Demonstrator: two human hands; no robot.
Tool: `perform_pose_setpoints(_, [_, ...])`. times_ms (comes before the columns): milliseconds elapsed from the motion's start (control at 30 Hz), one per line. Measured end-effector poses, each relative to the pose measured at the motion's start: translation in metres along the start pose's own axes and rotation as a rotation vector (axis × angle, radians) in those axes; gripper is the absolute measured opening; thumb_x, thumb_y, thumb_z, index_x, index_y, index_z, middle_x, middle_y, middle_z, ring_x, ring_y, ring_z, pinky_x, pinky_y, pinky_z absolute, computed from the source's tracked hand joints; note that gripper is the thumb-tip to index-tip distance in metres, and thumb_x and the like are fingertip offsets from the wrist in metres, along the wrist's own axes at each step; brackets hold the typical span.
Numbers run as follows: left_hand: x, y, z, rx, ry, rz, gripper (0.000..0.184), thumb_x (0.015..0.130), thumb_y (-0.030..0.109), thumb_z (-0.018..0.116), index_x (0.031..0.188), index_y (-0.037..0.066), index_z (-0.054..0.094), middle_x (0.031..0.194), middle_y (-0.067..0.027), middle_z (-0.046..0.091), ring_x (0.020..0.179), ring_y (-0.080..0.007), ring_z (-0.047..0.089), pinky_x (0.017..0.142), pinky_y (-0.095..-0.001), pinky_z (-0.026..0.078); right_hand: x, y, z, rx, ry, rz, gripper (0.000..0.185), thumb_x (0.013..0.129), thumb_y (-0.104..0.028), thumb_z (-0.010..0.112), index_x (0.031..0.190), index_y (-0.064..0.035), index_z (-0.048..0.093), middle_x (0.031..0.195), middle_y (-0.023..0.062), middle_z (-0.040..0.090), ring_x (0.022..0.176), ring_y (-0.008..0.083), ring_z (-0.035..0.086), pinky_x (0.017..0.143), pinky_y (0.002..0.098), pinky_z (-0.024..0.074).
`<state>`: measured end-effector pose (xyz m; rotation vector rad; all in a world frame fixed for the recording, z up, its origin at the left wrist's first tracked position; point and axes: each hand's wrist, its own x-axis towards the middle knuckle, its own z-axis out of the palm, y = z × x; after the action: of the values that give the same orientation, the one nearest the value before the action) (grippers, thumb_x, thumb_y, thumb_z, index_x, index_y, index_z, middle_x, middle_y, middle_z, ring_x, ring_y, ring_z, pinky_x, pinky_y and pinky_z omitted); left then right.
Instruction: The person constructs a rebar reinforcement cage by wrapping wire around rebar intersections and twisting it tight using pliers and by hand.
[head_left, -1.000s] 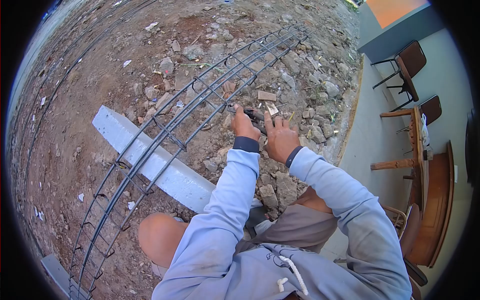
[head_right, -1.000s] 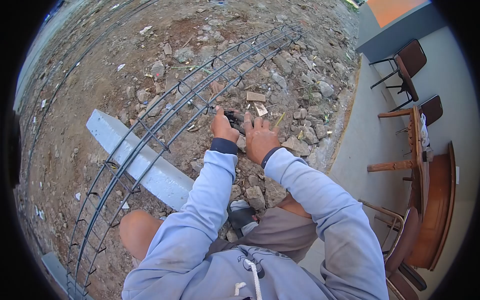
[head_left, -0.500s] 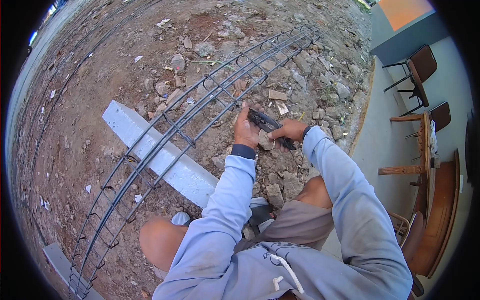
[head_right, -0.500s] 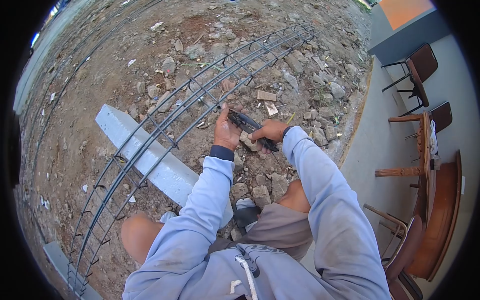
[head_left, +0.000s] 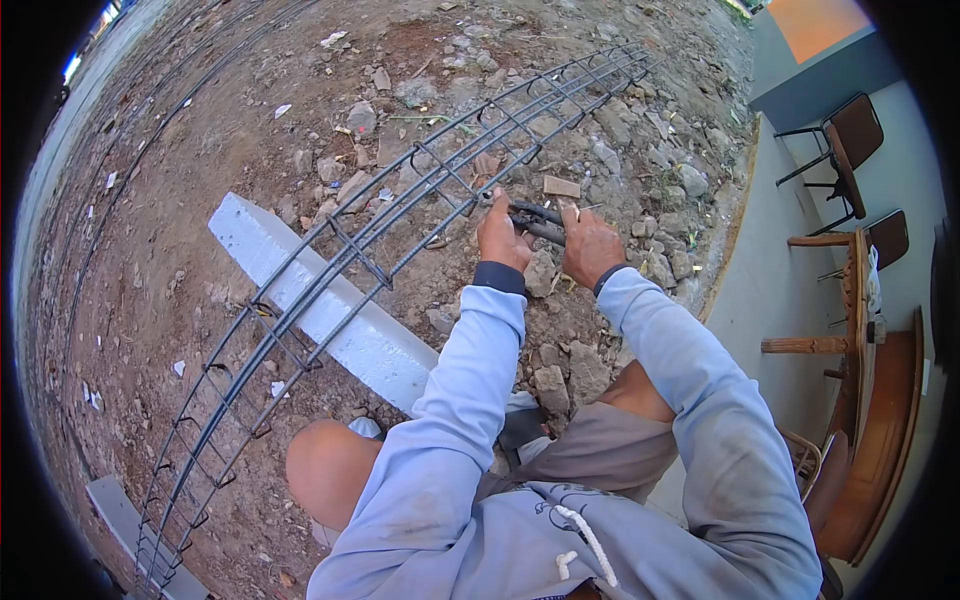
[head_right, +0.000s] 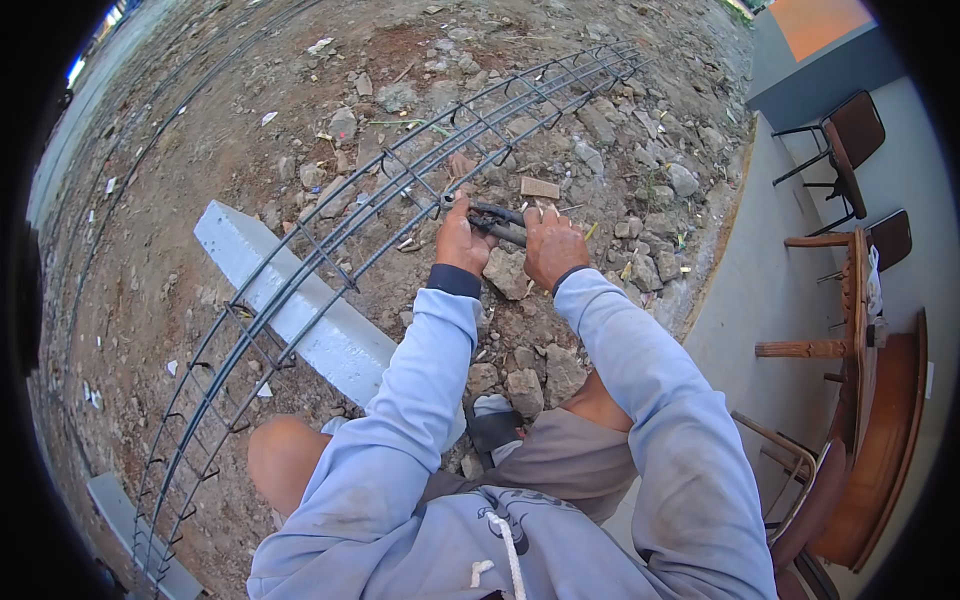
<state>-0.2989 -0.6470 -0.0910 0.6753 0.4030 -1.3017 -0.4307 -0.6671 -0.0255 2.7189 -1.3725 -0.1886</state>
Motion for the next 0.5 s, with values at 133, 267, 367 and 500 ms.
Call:
perform_pose_setpoints(133, [-0.012,0.000,-0.015,0.203,0.109,0.063,0.023,0.094,0.033,0.053,0.098,0.010,0.052,0.086,-0.0026,0.056,0.081,-0.0210,0.057,0.079,-0.0468,0.046,0.017,0.013,-0.007,0.885,-0.900,0.263,0.026,0.085,-0.023,0.061,0.088,0.0026,0.061,0.075,0.0162,0.064,0.063,0.0235,0.064,0.055,0.0365,0.0516])
perform_pose_setpoints(267, [-0.015,-0.006,-0.045,0.135,-0.057,0.061,0.020,0.093,0.026,0.053,0.104,0.008,0.054,0.097,-0.0046,0.060,0.092,-0.0222,0.060,0.081,-0.0434,0.048,0.011,0.017,0.018,1.180,-1.010,0.325,0.029,0.087,-0.024,0.060,0.090,0.0045,0.062,0.076,0.0130,0.066,0.058,0.0193,0.063,0.052,0.0339,0.0506])
perform_pose_setpoints(367, [-0.019,0.001,-0.050,0.241,-0.010,0.090,0.020,0.093,0.022,0.054,0.105,0.006,0.054,0.099,-0.0061,0.060,0.092,-0.0220,0.061,0.082,-0.0433,0.050,0.014,0.018,0.029,1.072,-0.900,0.197,0.032,0.085,-0.025,0.062,0.098,0.0036,0.061,0.082,0.0126,0.067,0.064,0.0199,0.064,0.059,0.0344,0.0505])
perform_pose_setpoints(500, [-0.010,0.004,-0.054,0.290,0.026,0.096,0.020,0.093,0.020,0.054,0.107,0.005,0.054,0.094,-0.0048,0.062,0.084,-0.0195,0.063,0.072,-0.0375,0.056,0.013,0.020,0.033,0.936,-0.732,0.055,0.039,0.082,-0.026,0.064,0.113,-0.0025,0.058,0.090,0.0127,0.067,0.074,0.0229,0.063,0.067,0.0365,0.0488])
